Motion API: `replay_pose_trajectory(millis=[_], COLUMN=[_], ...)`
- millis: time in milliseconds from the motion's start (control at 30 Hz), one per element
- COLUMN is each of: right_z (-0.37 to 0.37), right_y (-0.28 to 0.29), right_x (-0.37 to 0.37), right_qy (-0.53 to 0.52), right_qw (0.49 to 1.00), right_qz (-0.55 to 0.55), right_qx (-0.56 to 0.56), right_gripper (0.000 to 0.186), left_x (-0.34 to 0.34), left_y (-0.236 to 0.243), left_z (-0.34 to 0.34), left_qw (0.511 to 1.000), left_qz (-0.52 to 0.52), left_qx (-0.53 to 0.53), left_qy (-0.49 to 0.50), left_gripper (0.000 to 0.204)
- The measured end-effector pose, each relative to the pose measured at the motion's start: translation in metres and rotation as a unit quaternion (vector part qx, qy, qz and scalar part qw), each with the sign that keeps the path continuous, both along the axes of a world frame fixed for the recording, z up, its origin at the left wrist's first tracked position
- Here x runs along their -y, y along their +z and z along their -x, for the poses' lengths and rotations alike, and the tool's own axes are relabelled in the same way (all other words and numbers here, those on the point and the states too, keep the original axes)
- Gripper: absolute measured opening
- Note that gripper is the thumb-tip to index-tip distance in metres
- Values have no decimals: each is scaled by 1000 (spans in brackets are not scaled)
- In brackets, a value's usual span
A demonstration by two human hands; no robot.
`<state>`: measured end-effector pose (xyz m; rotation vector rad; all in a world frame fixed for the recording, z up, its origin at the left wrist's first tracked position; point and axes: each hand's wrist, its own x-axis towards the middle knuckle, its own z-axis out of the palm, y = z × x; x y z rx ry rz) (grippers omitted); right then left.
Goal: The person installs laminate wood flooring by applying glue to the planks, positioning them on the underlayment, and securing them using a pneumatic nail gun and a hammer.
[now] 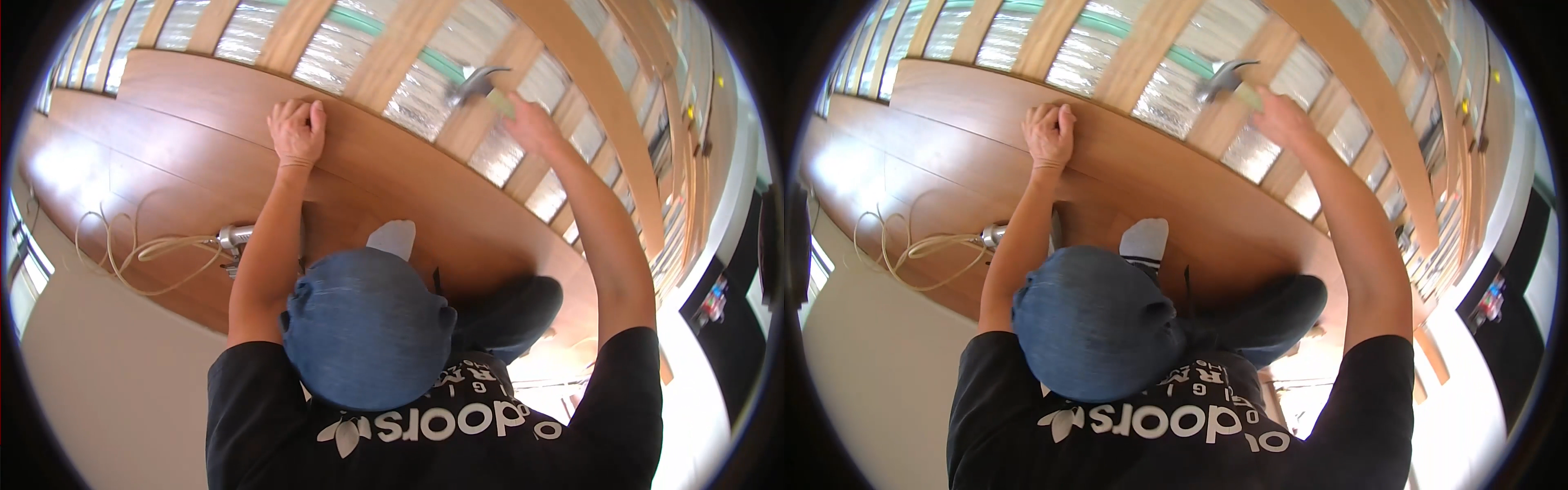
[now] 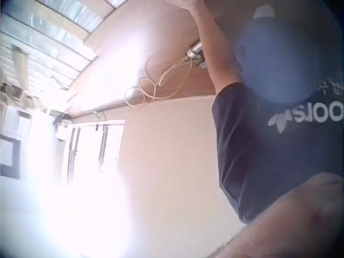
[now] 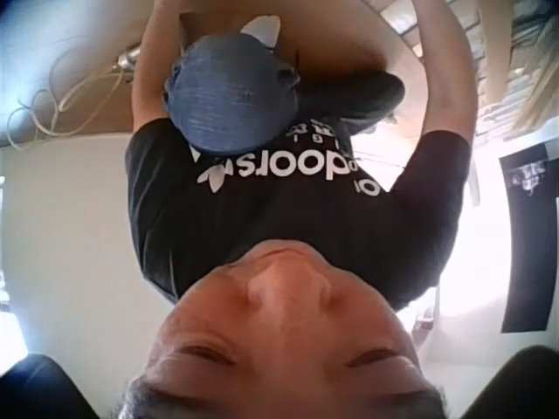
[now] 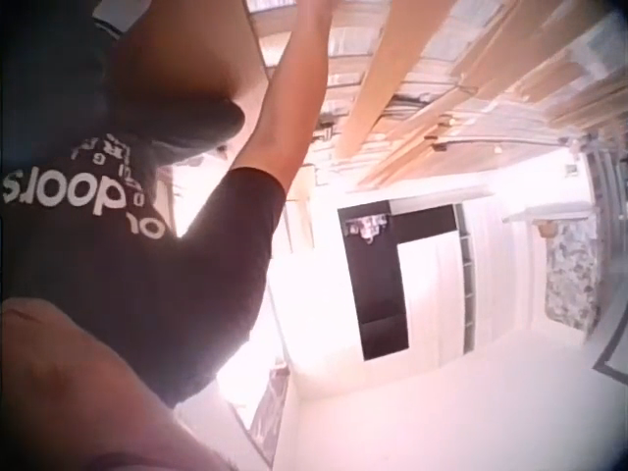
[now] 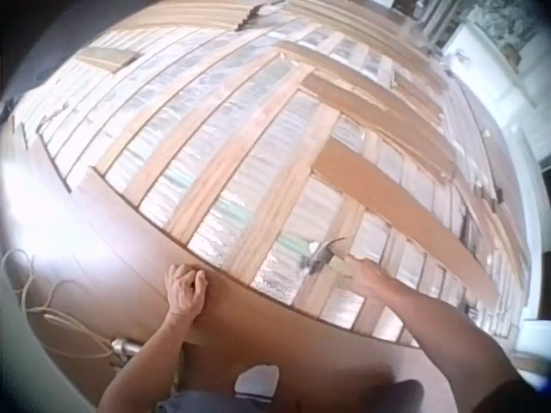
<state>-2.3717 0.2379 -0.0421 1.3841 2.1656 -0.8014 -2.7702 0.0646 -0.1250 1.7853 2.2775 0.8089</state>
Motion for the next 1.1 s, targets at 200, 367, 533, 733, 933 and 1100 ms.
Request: replay_pose_trajectory(millis=[200,367,533,733,933,1100], right_z=[21,1,-10,-59,-147,-166], right_y=[-28,-23,-19,-13,-22,-40], right_x=[66,44,78,64,97,133], right_qy=[22,-7,13,-9,-116,-40], right_qw=[996,998,999,995,990,998], right_qz=[51,68,33,90,57,-17], right_qx=[-64,2,-13,28,49,41], right_gripper=[53,49,49,49,47,28], left_x=[6,12,10,23,40,65], left_y=[-10,-15,-12,-5,-20,-32], left_z=[-6,-5,-9,-25,-30,-30], left_qw=[1000,999,998,994,988,958], left_qz=[-1,48,64,81,91,127], left_qx=[-15,-12,-26,-62,-117,-248], left_qy=[3,1,-2,34,35,-61], left_gripper=[31,29,28,29,29,29])
